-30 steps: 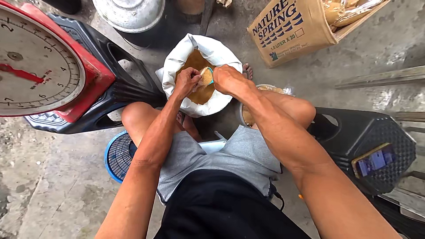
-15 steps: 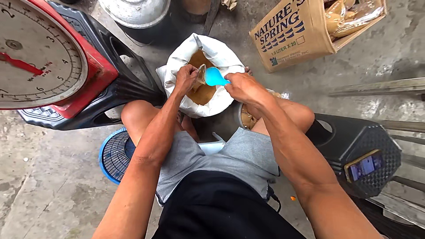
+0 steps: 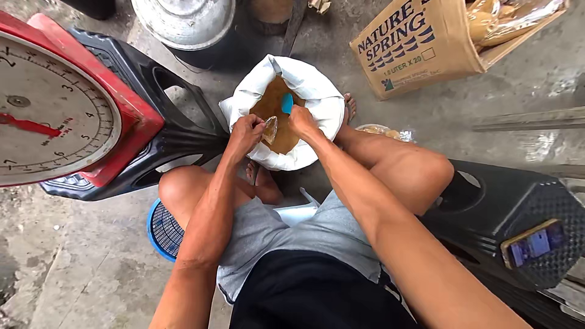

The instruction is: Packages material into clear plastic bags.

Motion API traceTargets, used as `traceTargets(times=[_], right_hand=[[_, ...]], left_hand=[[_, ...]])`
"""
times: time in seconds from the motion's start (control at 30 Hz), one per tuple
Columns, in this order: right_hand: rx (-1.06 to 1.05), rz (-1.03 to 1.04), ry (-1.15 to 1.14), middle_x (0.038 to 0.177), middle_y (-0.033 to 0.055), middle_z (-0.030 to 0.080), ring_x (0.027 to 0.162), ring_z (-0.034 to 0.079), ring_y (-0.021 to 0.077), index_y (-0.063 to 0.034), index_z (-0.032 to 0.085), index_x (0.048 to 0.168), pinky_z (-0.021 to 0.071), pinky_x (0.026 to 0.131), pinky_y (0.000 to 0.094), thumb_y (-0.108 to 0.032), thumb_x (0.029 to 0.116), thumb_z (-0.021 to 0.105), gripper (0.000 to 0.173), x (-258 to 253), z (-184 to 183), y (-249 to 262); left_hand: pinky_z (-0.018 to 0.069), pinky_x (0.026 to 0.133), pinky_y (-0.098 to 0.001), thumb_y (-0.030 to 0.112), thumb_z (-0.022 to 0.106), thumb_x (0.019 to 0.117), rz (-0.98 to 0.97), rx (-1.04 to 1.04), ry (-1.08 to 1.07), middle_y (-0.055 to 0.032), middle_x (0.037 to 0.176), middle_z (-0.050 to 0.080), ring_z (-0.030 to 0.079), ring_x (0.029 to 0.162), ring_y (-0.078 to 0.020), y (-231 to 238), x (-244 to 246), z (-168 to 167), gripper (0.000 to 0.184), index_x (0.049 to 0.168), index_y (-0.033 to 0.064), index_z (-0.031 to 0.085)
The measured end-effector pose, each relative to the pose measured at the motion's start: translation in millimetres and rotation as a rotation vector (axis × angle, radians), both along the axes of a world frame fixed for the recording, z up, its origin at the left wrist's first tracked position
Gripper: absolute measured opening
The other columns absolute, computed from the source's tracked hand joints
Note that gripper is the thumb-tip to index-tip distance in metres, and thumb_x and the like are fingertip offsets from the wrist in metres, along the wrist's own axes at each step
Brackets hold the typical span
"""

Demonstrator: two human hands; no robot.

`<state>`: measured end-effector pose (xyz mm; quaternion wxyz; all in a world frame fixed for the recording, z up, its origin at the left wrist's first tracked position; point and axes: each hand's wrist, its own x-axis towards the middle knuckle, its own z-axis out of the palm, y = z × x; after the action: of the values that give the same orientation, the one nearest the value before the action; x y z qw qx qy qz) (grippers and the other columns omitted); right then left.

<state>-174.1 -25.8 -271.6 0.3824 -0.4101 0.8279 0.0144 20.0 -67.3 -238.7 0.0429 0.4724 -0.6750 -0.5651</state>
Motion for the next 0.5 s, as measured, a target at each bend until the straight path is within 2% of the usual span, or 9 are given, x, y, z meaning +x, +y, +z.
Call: traceTargets(times=[0.1,0.17,0.27,0.4,0.5], right_hand=[[0.037,-0.013,0.030,0.121,0.0285,0.066,0.116,0.065,0.0444,0.0066,0.062,0.120,0.0544,0.091,0.0613,-0.010,0.1004,0.054,0.027,1,-30,-16],[0.060,-0.036,0.024,0.122,0.0285,0.067,0.117,0.065,0.0449,0.0059,0.063,0.119,0.0539,0.090,0.0624,-0.010,0.1007,0.053,0.027,3,-38,-24],[0.052,-0.092,-0.027,0.128,0.0277,0.064,0.123,0.062,0.0438,0.0048,0.062,0.125,0.0518,0.095,0.0619,-0.013,0.1027,0.052,0.030,3,-52,-29],[-0.053,-0.175,-0.116,0.124,0.0239,0.068,0.118,0.065,0.0425,-0.0040,0.065,0.129,0.0516,0.092,0.0650,-0.014,0.0996,0.056,0.032,-4,-83,-37],[-0.135,-0.263,-0.203,0.129,0.0204,0.068,0.122,0.064,0.0377,-0.0073,0.065,0.135,0.0499,0.101,0.0607,-0.016,0.1044,0.050,0.035,-3,-105,-37]], left_hand=[[0.0590,0.074,-0.0426,0.018,0.059,0.1034,-0.040,-0.020,-0.066,-0.0109,0.090,0.070,0.069,0.074,-0.0202,-17,-9,-19,0.019,0.108,0.0032,0.070],[0.0578,0.076,-0.0444,0.019,0.058,0.1037,-0.082,-0.036,-0.130,-0.0113,0.089,0.070,0.068,0.076,-0.0216,-23,-11,-14,0.020,0.107,0.0034,0.070],[0.0554,0.078,-0.0481,0.018,0.056,0.1042,-0.143,-0.072,-0.209,-0.0128,0.090,0.069,0.067,0.080,-0.0252,-26,-11,-5,0.020,0.107,0.0032,0.070],[0.0546,0.077,-0.0483,0.017,0.056,0.1048,-0.176,-0.077,-0.258,-0.0131,0.089,0.069,0.067,0.080,-0.0258,-30,-10,-1,0.020,0.107,0.0034,0.070],[0.0547,0.077,-0.0484,0.017,0.055,0.1047,-0.175,-0.082,-0.262,-0.0130,0.089,0.069,0.067,0.080,-0.0256,-30,-9,-1,0.020,0.107,0.0036,0.070]])
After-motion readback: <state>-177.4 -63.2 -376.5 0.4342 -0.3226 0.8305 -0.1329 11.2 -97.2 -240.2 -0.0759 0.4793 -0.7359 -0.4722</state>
